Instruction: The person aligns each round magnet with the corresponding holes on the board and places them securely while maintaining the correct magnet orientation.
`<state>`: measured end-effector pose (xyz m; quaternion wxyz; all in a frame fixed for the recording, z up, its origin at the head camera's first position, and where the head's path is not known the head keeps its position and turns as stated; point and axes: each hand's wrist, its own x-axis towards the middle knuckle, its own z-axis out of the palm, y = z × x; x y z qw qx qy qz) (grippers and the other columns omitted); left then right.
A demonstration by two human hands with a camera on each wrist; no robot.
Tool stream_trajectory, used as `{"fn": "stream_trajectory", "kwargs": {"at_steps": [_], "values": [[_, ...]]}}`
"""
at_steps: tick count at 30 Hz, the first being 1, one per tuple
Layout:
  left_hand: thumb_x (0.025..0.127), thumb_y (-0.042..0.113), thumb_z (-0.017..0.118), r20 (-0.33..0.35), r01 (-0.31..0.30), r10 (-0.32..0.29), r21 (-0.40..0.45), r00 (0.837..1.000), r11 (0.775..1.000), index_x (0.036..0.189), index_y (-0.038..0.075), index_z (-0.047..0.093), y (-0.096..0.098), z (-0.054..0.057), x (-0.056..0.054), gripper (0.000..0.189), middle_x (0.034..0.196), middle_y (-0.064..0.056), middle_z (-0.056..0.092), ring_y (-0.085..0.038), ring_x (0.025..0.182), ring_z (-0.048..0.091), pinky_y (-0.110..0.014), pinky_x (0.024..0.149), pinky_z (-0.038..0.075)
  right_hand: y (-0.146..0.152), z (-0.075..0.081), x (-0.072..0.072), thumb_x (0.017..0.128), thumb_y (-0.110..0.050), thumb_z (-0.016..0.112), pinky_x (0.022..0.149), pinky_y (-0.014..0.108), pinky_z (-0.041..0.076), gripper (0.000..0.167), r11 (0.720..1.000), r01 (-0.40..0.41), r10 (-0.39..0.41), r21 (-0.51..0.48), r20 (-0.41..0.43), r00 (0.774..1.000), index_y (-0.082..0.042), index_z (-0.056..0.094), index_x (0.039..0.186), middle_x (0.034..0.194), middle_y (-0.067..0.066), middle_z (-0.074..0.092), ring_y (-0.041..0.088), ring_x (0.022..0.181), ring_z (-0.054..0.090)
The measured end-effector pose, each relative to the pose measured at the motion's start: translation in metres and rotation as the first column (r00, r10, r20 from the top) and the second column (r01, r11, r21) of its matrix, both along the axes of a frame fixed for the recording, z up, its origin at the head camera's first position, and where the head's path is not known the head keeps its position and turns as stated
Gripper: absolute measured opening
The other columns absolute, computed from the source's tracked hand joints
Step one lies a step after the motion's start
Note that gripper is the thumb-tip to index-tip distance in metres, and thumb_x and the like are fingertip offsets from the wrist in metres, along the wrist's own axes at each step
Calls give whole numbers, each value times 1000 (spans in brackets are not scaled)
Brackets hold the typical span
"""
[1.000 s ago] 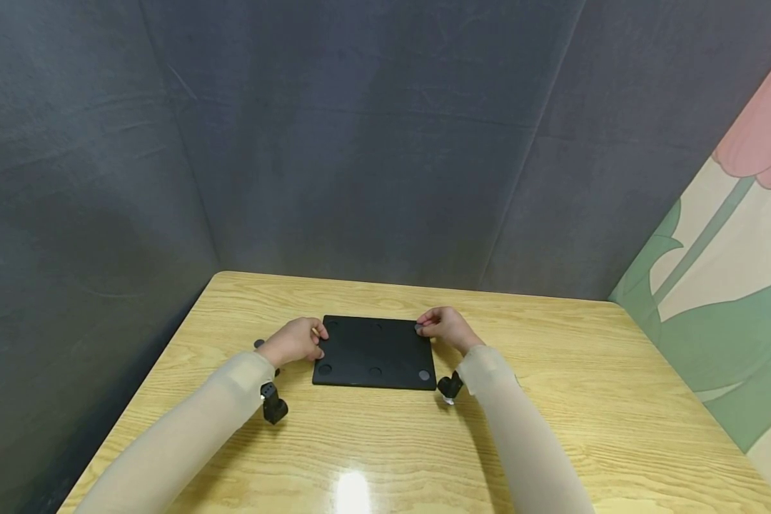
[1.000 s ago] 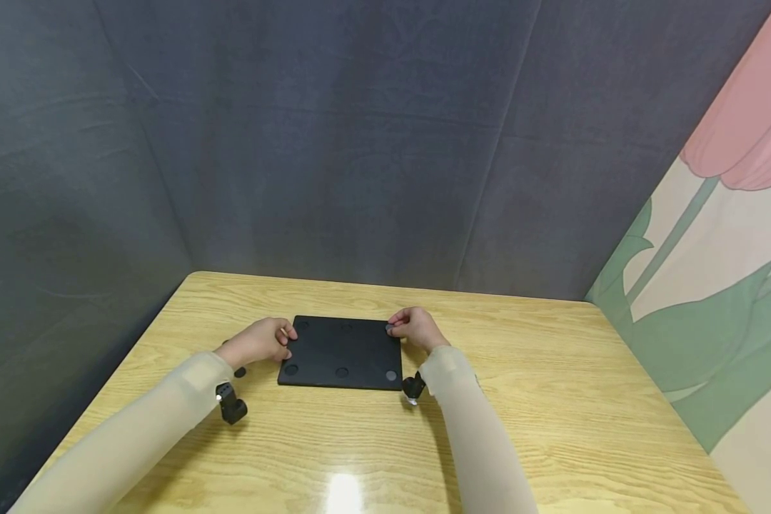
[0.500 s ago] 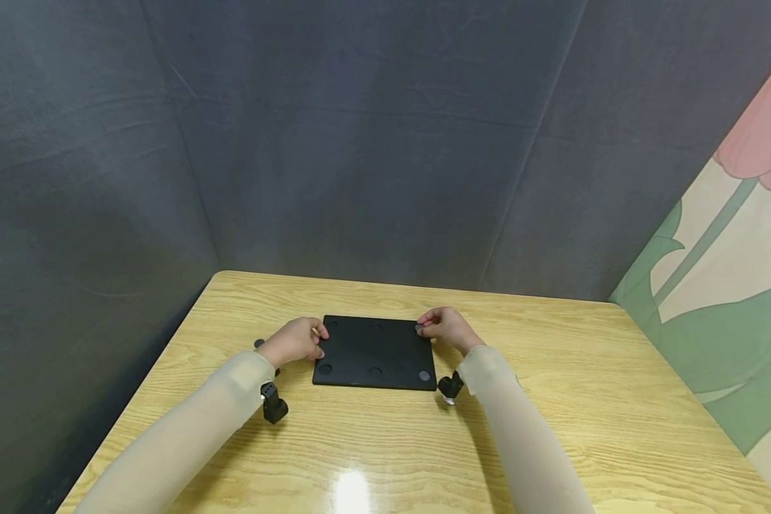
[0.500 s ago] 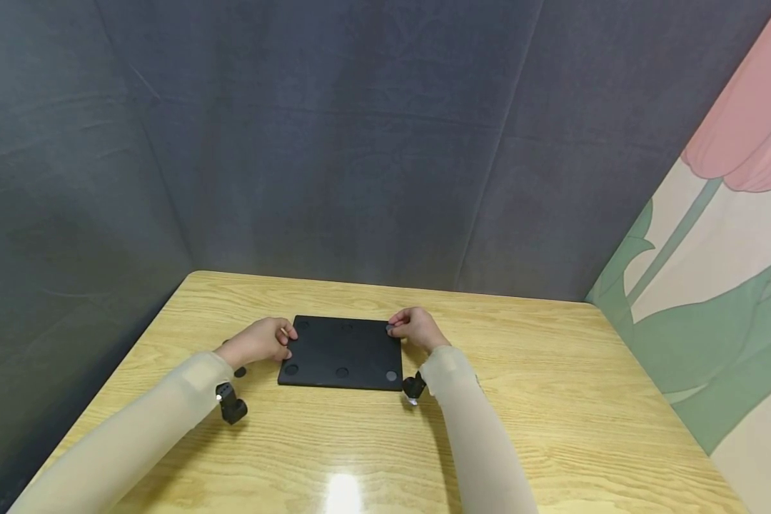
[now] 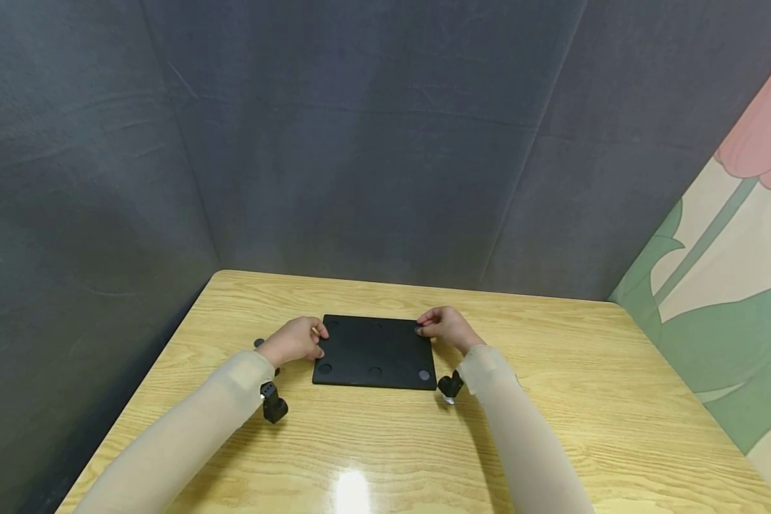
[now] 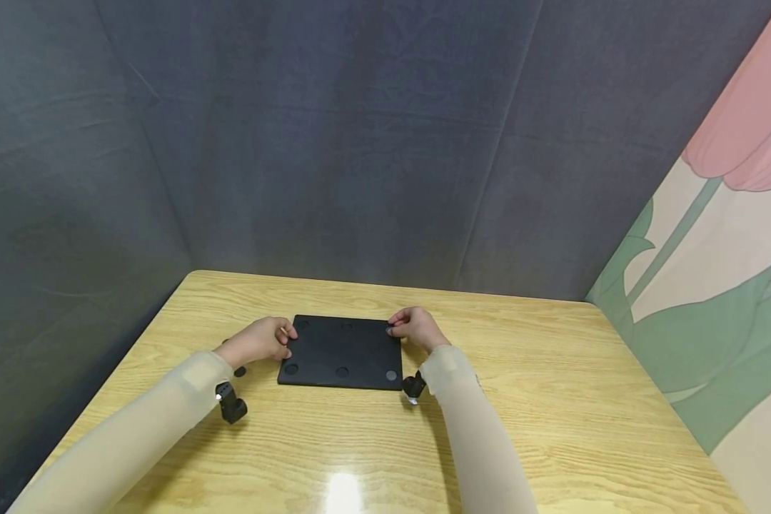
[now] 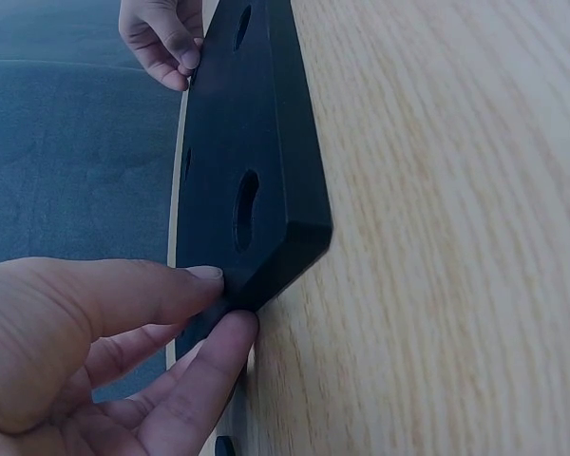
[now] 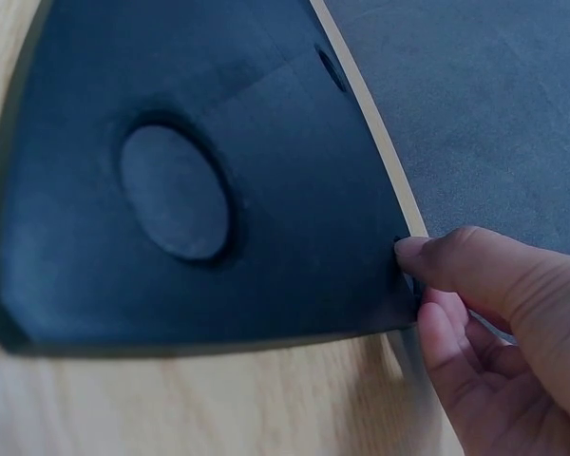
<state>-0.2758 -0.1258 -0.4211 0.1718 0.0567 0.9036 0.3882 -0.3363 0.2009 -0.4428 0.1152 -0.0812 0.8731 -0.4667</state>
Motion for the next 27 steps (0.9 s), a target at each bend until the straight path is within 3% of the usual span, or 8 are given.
{"fn": "stream_trajectory", "kwargs": {"at_steps": [27], "values": [[81,-3,72,3,-1,1,7,1000,1000,109,2,60,0,-2,-1,30,86,-7,50,-17,69,52,-29,64,51,0,-2,-1,84,-3,72,70,22,50,22,1000,3,-3,9,3,1000,4,66,104,90,8,69,9,77,61]]}}
